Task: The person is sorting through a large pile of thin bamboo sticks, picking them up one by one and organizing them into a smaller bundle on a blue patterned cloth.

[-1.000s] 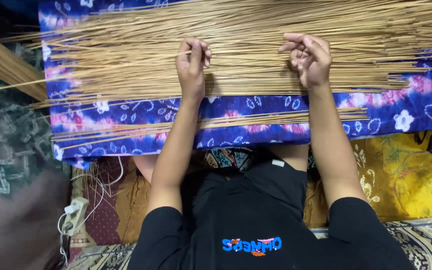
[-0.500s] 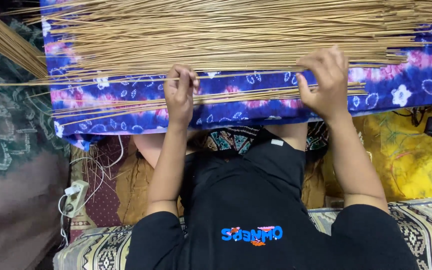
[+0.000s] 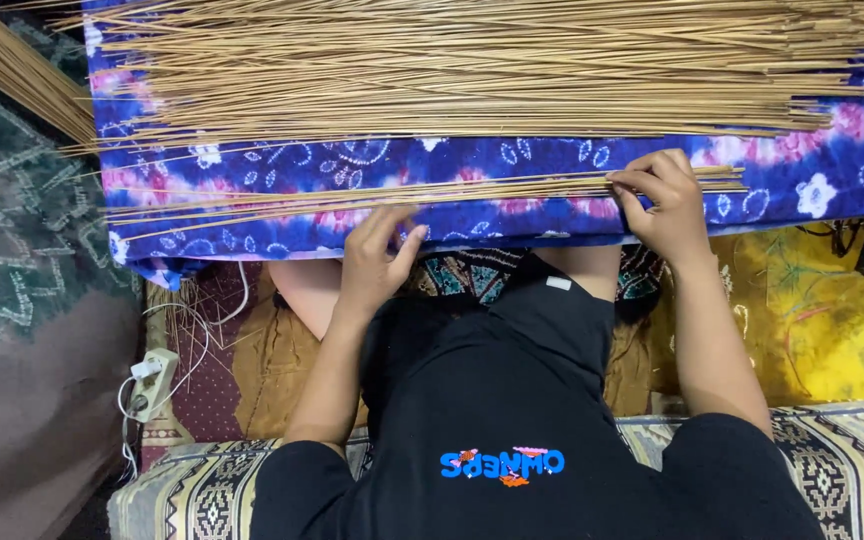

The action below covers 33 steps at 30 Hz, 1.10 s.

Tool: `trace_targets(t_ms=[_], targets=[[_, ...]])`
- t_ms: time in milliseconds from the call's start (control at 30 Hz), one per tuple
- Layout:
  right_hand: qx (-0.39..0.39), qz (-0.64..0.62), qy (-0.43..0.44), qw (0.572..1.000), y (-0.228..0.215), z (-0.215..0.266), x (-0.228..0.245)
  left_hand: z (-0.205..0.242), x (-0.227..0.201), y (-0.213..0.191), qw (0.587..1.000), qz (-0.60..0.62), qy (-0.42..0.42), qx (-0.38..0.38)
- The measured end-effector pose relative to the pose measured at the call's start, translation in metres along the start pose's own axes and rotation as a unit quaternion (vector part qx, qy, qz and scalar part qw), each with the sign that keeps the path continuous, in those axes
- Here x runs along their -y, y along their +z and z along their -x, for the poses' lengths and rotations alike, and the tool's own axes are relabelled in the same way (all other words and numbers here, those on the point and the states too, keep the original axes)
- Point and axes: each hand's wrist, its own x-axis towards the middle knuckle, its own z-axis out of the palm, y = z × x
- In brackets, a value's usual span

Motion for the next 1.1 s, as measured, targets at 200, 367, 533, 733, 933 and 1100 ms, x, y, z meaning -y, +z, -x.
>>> trace_targets(t_ms=[200, 367, 533, 733, 933, 1100], targets=[[-0.012, -0.002, 0.003, 1.0, -0.003, 0.0, -0.001, -0.003, 0.038, 0.027, 0.977, -0.209, 0.023, 0.021], [-0.015, 0.011, 0.0, 1.0, -0.008, 0.006, -0.009, -0.002, 0.037, 0.038, 0.975, -0.219, 0.023, -0.017], [-0.006, 0.018, 0.0, 1.0, -0.005, 0.01, -0.014, 0.001, 0.046, 0.043, 0.973, -0.225, 0.027, -0.036], [0.019, 0.053, 0.018, 0.998, -0.001, 0.011, -0.012, 0.0, 0.044, 0.044, 0.981, -0.193, 0.014, -0.027], [0.005, 0.065, 0.01, 0.998, 0.004, 0.015, -0.011, -0.003, 0.041, 0.043, 0.98, -0.194, 0.022, -0.032], [-0.005, 0.066, 0.012, 0.998, 0.006, 0.017, -0.012, -0.005, 0.033, 0.042, 0.984, -0.173, 0.02, -0.041]])
